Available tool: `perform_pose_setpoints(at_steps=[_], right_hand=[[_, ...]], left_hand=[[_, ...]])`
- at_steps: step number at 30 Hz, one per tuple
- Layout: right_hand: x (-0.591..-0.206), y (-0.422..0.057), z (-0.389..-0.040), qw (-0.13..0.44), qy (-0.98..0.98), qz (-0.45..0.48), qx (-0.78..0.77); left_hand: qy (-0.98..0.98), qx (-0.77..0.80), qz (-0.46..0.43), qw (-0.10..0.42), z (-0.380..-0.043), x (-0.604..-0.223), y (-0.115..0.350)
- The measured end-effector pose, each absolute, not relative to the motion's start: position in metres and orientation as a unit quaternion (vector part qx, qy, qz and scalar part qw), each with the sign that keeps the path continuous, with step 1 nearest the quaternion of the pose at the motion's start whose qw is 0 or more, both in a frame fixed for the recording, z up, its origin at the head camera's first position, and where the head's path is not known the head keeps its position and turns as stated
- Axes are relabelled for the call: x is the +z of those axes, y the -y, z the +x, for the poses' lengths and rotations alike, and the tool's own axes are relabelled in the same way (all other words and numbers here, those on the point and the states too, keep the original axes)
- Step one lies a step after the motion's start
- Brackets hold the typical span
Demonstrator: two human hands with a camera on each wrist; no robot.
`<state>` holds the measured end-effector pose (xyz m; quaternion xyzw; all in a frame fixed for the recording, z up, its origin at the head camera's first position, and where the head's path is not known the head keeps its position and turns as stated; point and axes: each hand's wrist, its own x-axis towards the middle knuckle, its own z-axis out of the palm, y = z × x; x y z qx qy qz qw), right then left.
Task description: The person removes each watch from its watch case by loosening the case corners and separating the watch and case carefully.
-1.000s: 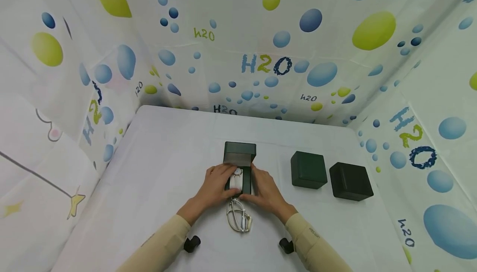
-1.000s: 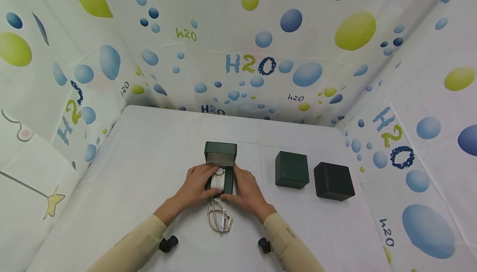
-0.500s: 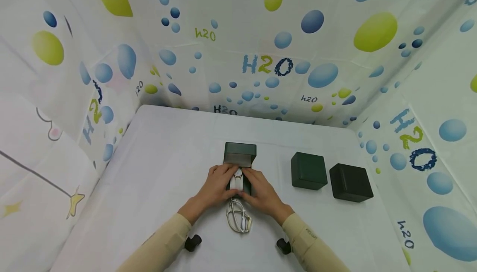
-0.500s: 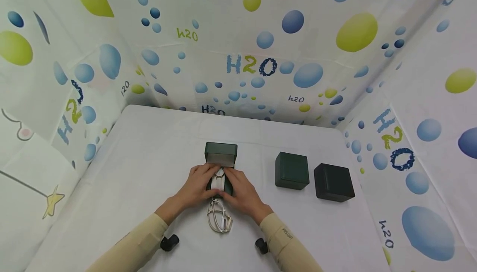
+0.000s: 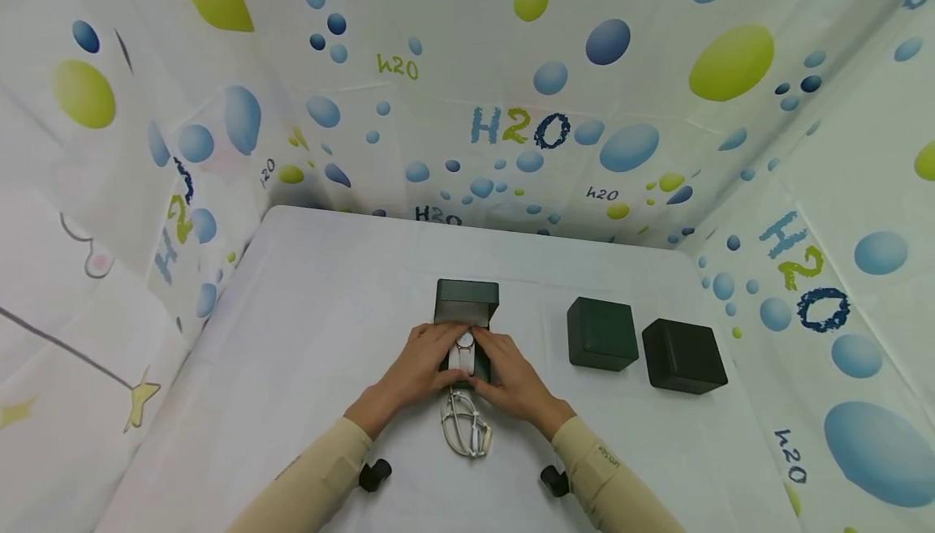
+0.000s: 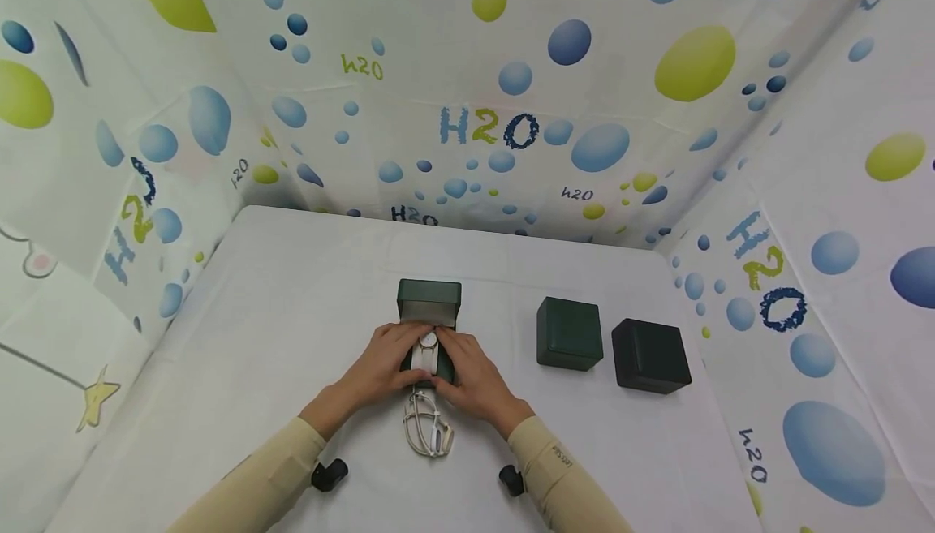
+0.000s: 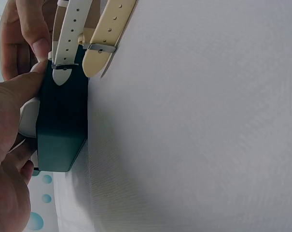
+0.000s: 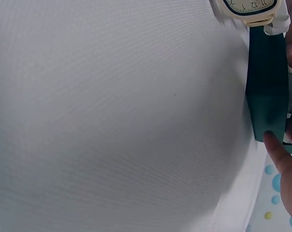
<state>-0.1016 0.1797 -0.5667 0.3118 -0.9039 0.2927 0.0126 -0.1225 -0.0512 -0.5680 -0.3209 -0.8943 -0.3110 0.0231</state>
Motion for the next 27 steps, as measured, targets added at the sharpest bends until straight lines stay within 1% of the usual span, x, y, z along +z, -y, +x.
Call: perform_pose_setpoints(at_steps=[8,11,19,27], right_hand=[[-0.565,-0.177,-0.100,0.015,0.905,0.303,0.299],[-0.565,-0.176,-0.100,0.020,0.904,0.297,0.306],[-0.567,-0.177,-0.101,0.051,0.898,0.317,0.301],[-0.569,-0.176,-0.104,0.074,0.890,0.334,0.300]], left_hand=[[0.882,-0.328,-0.336,0.045,-0.124,-0.565,0.056],[0.883,-0.330,-0.333,0.034,-0.125,-0.561,0.056],[0.869,-0.345,-0.353,-0.025,-0.128,-0.545,0.054],[0.869,-0.339,-0.359,-0.026,-0.127,-0.544,0.055]])
